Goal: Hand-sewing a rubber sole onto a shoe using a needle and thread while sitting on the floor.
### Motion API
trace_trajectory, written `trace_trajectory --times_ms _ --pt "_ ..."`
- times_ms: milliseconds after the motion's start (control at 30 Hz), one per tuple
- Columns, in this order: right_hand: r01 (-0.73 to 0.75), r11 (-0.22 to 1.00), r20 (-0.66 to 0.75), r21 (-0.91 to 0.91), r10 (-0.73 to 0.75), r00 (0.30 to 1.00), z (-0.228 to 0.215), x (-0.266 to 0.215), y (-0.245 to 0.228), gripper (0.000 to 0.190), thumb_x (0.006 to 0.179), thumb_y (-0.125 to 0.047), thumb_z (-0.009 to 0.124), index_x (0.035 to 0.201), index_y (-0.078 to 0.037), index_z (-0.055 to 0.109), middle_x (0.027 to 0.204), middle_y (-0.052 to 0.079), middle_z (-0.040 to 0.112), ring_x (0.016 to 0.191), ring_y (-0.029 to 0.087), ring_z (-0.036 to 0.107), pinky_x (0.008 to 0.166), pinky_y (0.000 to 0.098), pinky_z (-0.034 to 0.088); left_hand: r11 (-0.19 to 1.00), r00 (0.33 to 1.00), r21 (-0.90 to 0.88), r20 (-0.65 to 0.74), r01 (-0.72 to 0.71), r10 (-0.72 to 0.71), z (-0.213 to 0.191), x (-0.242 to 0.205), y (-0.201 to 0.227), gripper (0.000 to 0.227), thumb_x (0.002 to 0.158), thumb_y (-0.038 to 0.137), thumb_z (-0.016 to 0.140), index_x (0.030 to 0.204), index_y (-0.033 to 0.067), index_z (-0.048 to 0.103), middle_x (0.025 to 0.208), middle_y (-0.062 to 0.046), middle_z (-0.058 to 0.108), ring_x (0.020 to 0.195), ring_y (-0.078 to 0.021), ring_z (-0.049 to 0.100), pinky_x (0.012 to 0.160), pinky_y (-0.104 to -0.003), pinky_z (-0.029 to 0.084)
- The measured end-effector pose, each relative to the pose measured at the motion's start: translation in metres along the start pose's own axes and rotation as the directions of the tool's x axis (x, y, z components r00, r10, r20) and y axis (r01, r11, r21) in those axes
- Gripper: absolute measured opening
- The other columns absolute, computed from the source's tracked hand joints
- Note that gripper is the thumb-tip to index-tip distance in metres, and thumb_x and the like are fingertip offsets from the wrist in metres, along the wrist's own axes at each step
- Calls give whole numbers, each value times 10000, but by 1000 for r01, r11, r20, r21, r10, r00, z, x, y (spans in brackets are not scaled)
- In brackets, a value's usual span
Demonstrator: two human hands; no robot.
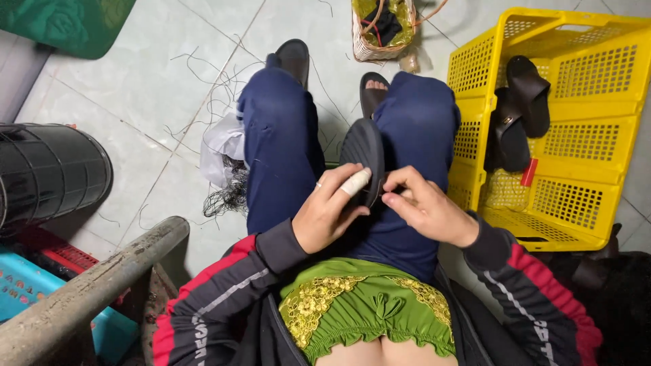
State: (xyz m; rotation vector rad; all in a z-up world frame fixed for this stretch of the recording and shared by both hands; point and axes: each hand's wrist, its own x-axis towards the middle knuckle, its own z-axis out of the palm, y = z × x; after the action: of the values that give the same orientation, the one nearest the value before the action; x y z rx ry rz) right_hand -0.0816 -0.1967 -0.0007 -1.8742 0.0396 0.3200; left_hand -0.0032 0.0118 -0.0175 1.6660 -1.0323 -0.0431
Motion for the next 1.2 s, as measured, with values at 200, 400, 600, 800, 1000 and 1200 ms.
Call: trace_trajectory --times_ms 200,400,600,800,1000,1200 --pt "199 897 -86 -395 -252 964 1 20 -13 278 832 -113 666 1078 -71 544 839 178 686 565 332 669 388 376 495 962 983 199 -42 185 -180 -1 5 4 595 850 183 707 1305 -90 437 1056 -210 524 847 -399 624 620 -451 549" --pt "275 635 -88 -722 -479 873 12 21 -11 227 894 -69 616 1120 -47 612 895 104 623 617 281 621 482 348 519 967 976 131 -41 218 -214 -20 6 5 242 855 254 704 728 97 570 904 -31 536 678 -250 607 561 -325 509" --pt "240 663 -136 -709 -463 876 17 16 -8 249 887 -126 652 1124 -52 631 882 80 634 669 252 639 497 330 516 620 917 -700 130 354 -377 -11 0 -12 121 907 -8 577 989 -26 665 1018 -187 608 722 -248 698 566 -319 569" --pt "296 616 -151 -730 -568 809 21 7 -14 234 864 -68 669 1095 -35 650 872 122 635 635 284 619 522 352 505 845 887 -318 -23 430 -461 2 -4 -8 244 888 80 643 1094 -3 542 795 -133 655 633 -242 657 507 -327 524" --pt "350 577 -123 -738 -625 771 12 4 -15 223 858 -48 684 1078 -17 691 868 138 645 622 281 621 528 347 506 859 899 -286 17 424 -438 -4 -10 -2 361 858 79 682 1169 -9 522 762 -101 679 608 -226 665 534 -314 523" --pt "229 308 72 -924 -446 892 -28 -20 -22 294 902 -63 525 1143 -155 666 922 6 560 544 150 537 488 282 474 976 987 148 -58 156 -149 5 11 -2 205 853 184 705 1006 79 618 893 -47 493 611 -262 564 493 -357 500"
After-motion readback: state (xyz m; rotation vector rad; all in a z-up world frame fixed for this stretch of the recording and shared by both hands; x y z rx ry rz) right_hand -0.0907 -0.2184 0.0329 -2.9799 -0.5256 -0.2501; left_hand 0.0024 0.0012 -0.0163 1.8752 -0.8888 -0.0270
